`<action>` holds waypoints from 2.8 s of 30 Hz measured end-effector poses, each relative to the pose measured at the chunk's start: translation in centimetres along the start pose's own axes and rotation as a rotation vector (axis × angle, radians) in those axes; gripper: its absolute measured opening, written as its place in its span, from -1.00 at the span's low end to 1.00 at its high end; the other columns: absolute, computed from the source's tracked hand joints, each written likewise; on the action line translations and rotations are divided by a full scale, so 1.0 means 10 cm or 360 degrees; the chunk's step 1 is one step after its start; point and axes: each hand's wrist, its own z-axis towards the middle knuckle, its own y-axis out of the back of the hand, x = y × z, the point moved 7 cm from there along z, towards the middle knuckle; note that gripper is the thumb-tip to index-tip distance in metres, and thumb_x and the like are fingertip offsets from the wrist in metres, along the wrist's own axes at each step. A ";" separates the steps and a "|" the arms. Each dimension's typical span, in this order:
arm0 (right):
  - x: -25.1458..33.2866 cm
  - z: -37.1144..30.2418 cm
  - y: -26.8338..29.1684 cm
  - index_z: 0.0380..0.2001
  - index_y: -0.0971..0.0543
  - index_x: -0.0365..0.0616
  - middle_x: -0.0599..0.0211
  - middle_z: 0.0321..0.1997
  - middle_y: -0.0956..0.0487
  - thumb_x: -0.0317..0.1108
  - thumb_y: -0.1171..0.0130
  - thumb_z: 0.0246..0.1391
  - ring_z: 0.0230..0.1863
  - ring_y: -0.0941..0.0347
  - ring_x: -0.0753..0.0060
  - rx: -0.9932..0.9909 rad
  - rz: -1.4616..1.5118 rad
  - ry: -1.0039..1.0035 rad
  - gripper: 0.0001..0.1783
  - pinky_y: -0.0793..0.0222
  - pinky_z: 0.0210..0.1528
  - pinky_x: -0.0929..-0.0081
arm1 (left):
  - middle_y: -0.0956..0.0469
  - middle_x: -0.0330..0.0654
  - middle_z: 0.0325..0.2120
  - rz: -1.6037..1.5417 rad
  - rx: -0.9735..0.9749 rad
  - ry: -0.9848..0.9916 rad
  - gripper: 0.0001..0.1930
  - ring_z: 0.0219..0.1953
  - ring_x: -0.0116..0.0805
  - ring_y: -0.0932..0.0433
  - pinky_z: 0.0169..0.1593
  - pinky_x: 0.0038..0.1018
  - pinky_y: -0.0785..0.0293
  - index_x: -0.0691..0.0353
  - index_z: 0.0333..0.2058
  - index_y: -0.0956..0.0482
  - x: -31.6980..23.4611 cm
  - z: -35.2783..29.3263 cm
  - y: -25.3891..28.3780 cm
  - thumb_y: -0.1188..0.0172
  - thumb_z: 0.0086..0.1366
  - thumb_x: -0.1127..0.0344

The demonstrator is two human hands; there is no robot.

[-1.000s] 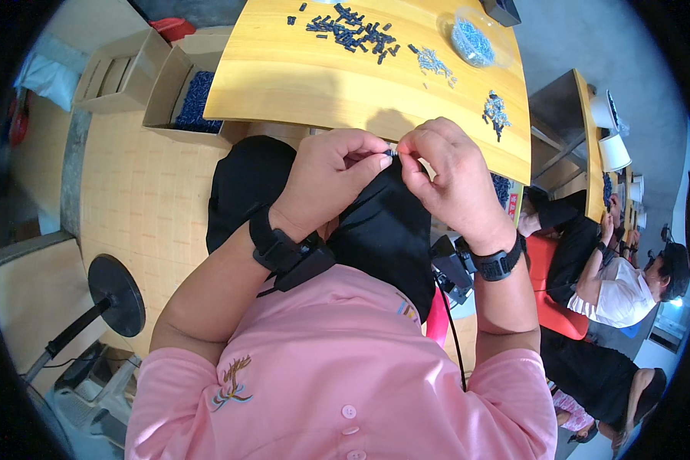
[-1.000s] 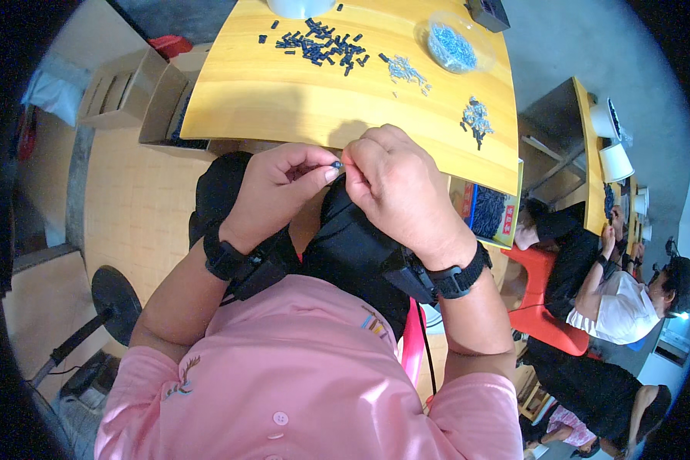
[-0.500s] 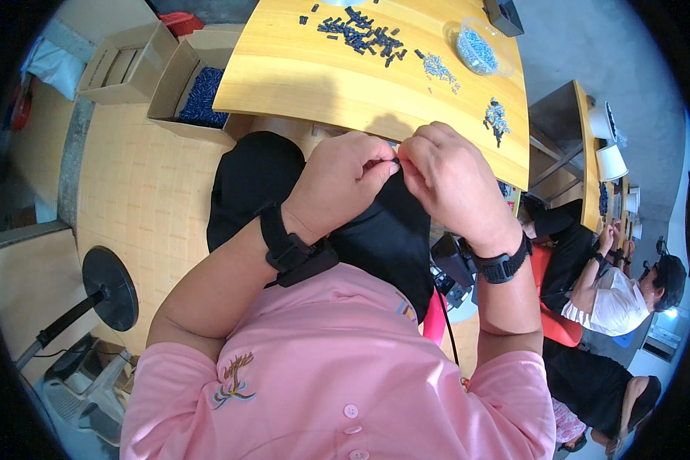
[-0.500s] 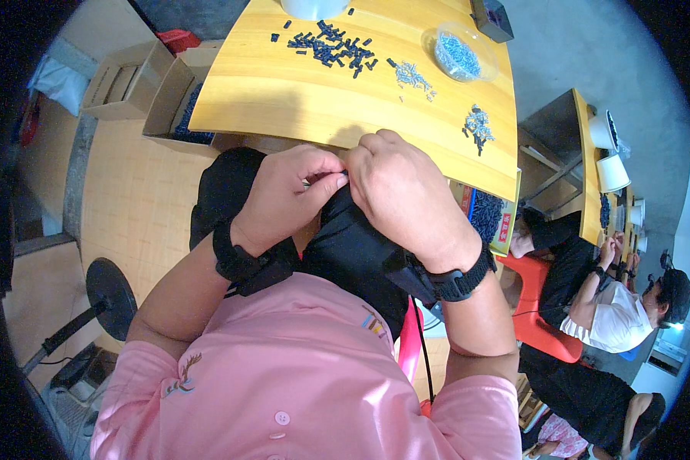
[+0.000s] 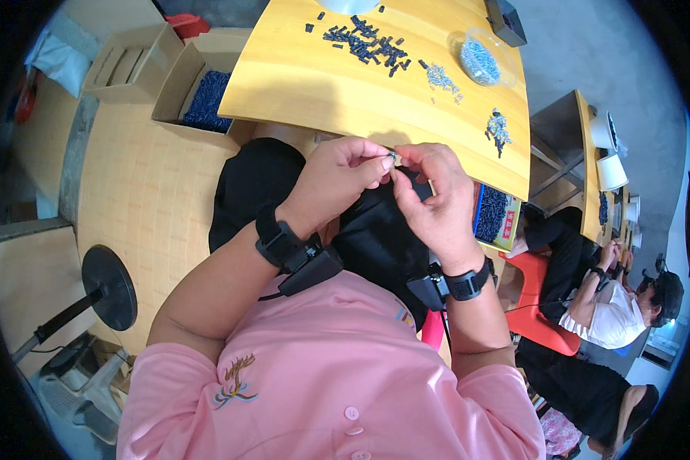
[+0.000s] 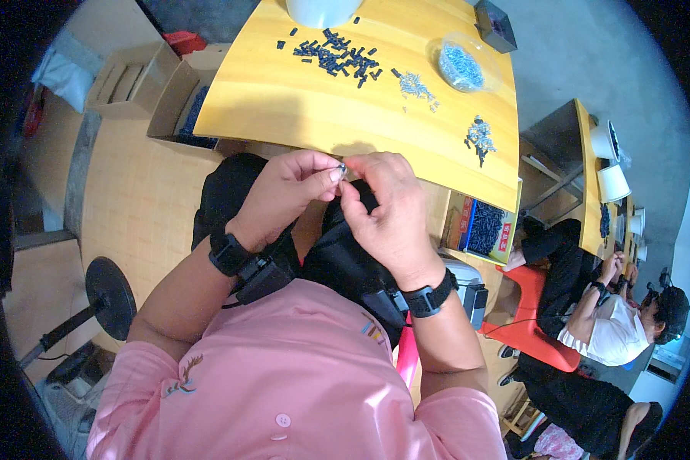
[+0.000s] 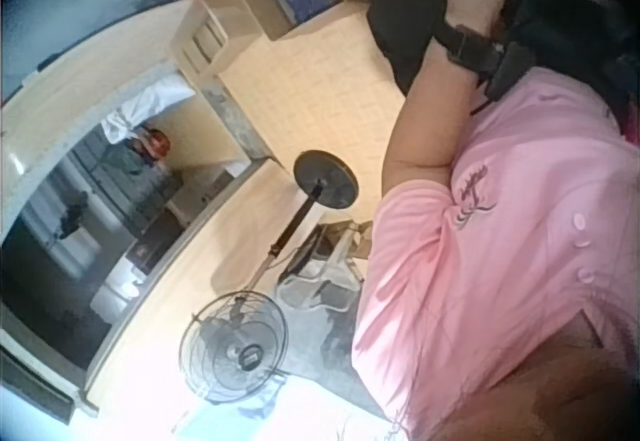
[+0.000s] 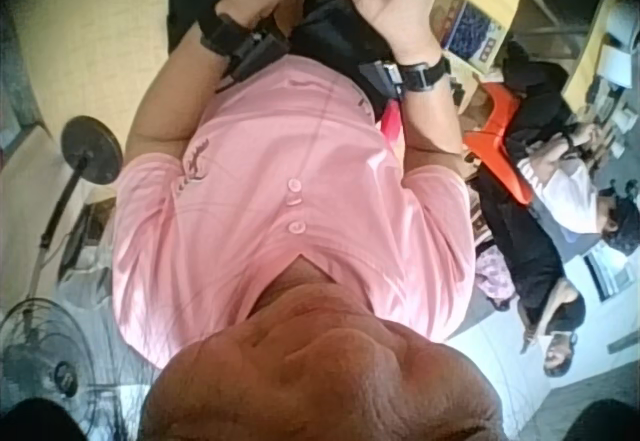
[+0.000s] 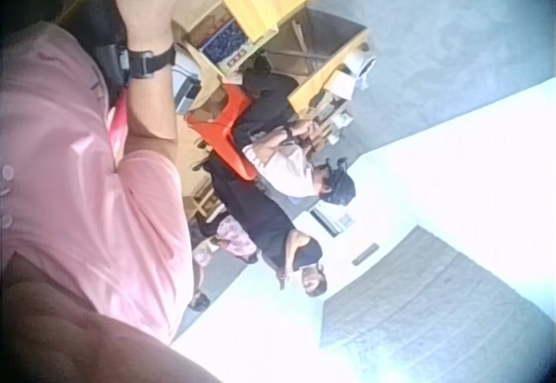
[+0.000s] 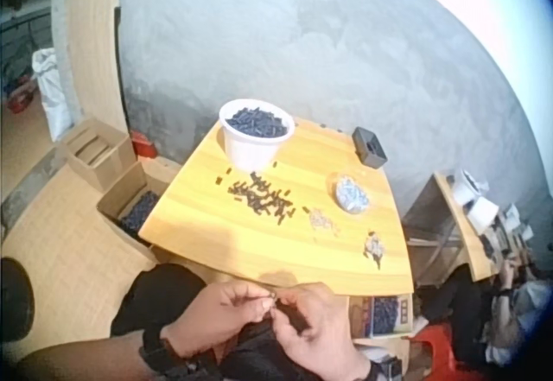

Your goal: Assembling small black plastic parts with metal clips or pins.

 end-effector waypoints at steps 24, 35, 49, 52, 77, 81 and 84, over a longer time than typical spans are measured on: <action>-0.19 0.15 -0.28 -0.34 -0.46 -0.23 0.12 -0.40 -0.43 -0.54 -0.18 -0.17 -0.30 -0.38 0.05 0.0149 -0.0012 0.0059 -0.77 -0.33 -0.25 0.27 | -0.55 -0.34 -0.40 -0.0166 -0.0106 0.0263 -0.81 -0.38 -0.65 -0.47 -0.24 -0.72 -0.41 0.28 -0.23 -0.56 0.15 0.11 0.14 -0.16 0.25 0.30; -1.45 0.98 -0.16 -0.34 -0.59 -0.26 0.42 -0.50 -0.57 -0.39 -0.21 -0.01 -0.48 -0.42 0.67 -0.0031 0.0364 -0.0665 -0.82 -0.37 -0.38 0.64 | -0.57 -0.23 -0.38 -0.0280 -0.0202 0.0308 -0.82 -0.37 -0.56 -0.51 -0.24 -0.66 -0.43 0.31 -0.25 -0.54 0.20 0.22 0.29 -0.13 0.27 0.32; -1.52 1.23 -0.40 -0.42 -0.61 -0.26 0.23 -0.56 -0.59 -0.33 -0.27 -0.12 -0.54 -0.51 0.45 -0.0181 -0.0033 -0.0562 -0.78 -0.42 -0.39 0.52 | -0.57 -0.23 -0.39 -0.0357 -0.0263 0.0299 -0.81 -0.38 -0.57 -0.51 -0.25 -0.67 -0.43 0.32 -0.25 -0.53 0.18 0.26 0.43 -0.14 0.27 0.31; -1.48 1.24 -0.41 -0.43 -0.61 -0.26 0.24 -0.55 -0.60 -0.33 -0.26 -0.11 -0.53 -0.51 0.47 -0.0175 0.0018 -0.0573 -0.79 -0.41 -0.39 0.54 | -0.57 -0.23 -0.39 -0.0363 -0.0268 0.0298 -0.82 -0.38 -0.57 -0.51 -0.25 -0.68 -0.43 0.32 -0.25 -0.53 0.18 0.27 0.42 -0.14 0.27 0.31; -1.04 0.34 -0.15 -0.35 -0.57 -0.23 0.53 -0.51 -0.54 -0.51 -0.22 -0.01 -0.53 -0.35 0.80 0.0043 0.1162 -0.0829 -0.90 -0.26 -0.48 0.80 | -0.56 -0.26 -0.40 0.0128 -0.0234 -0.0056 -0.82 -0.37 -0.59 -0.50 -0.23 -0.66 -0.43 0.30 -0.22 -0.50 -0.08 0.31 0.23 -0.15 0.26 0.33; -0.83 0.29 -0.17 -0.33 -0.58 -0.23 0.54 -0.48 -0.54 -0.51 -0.21 0.02 -0.47 -0.36 0.79 0.0071 0.1161 -0.0806 -0.89 -0.28 -0.41 0.79 | -0.55 -0.27 -0.39 0.0153 -0.0189 -0.0054 -0.83 -0.35 -0.60 -0.49 -0.23 -0.67 -0.42 0.29 -0.22 -0.50 -0.06 0.23 0.20 -0.15 0.26 0.35; -0.72 0.25 -0.16 -0.29 -0.58 -0.24 0.54 -0.43 -0.53 -0.50 -0.20 0.05 -0.40 -0.38 0.76 0.0110 0.1109 -0.0721 -0.87 -0.29 -0.35 0.77 | -0.55 -0.29 -0.38 0.0161 -0.0096 -0.0112 -0.84 -0.35 -0.61 -0.48 -0.24 -0.67 -0.41 0.28 -0.22 -0.51 -0.08 0.20 0.13 -0.16 0.25 0.36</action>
